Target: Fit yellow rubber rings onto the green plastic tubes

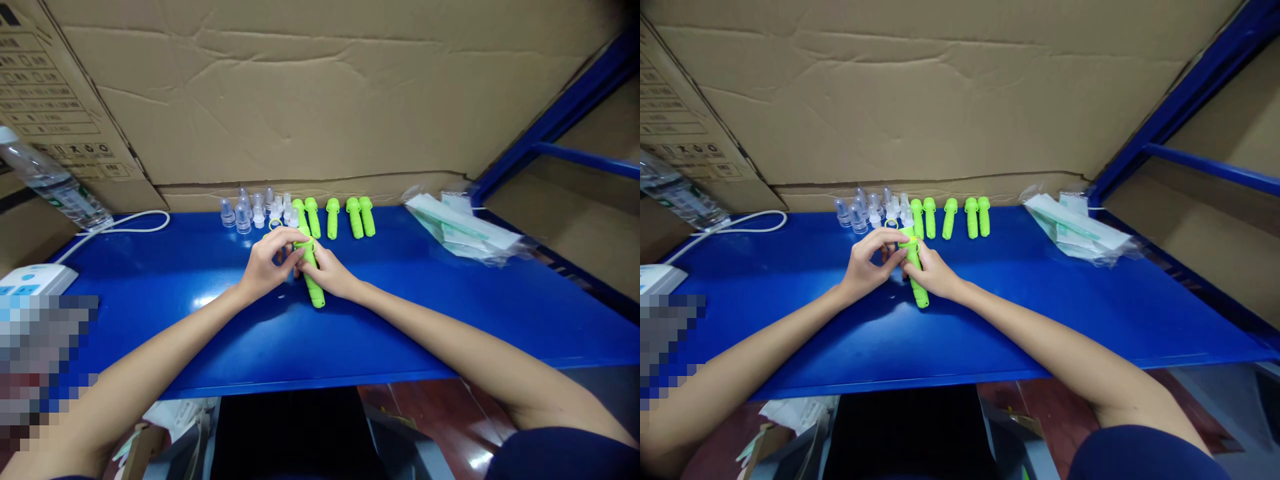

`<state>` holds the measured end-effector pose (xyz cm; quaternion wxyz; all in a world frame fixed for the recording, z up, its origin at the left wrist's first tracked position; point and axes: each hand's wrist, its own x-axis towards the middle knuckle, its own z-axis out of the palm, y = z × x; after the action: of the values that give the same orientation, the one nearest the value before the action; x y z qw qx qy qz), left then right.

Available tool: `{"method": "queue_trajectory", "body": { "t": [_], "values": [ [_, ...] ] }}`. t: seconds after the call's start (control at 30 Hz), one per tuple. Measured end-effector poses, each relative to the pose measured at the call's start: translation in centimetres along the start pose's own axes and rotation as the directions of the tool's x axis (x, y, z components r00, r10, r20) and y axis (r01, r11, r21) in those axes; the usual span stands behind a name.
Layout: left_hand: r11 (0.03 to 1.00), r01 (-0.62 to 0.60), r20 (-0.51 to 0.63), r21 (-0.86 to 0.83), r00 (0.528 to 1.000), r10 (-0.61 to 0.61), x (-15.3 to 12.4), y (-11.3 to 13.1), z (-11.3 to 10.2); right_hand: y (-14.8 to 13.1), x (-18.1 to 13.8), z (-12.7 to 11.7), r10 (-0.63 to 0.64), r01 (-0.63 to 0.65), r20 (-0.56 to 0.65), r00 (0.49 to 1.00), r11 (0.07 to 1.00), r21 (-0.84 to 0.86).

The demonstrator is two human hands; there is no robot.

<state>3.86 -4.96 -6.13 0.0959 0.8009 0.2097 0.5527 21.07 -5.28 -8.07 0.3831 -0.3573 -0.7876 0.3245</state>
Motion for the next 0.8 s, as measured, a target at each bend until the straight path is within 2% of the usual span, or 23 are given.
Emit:
{"method": "queue_trajectory", "body": {
  "t": [0.2, 0.43, 0.57, 0.8],
  "values": [
    [0.999, 0.049, -0.016, -0.010, 0.999, -0.049, -0.1, -0.4, -0.1, -0.6, -0.2, 0.2, 0.027, -0.023, -0.068, 0.997, 0.998, 0.057],
    [0.984, 0.171, -0.054, -0.054, 0.983, -0.174, -0.2, -1.2, -0.4, 0.3, -0.4, 0.1, -0.057, 0.055, -0.118, 0.991, 0.998, -0.018],
    [0.973, 0.229, -0.074, -0.043, 0.970, -0.231, -0.3, -1.6, -0.4, 0.1, -0.5, 0.0, -0.089, 0.090, -0.116, 0.989, 0.996, 0.005],
    [0.958, 0.282, -0.062, -0.047, 0.957, -0.285, -0.3, -1.6, -0.4, -0.3, -0.4, 0.5, -0.090, 0.098, -0.194, 0.977, 0.995, 0.034]
  ]
}}
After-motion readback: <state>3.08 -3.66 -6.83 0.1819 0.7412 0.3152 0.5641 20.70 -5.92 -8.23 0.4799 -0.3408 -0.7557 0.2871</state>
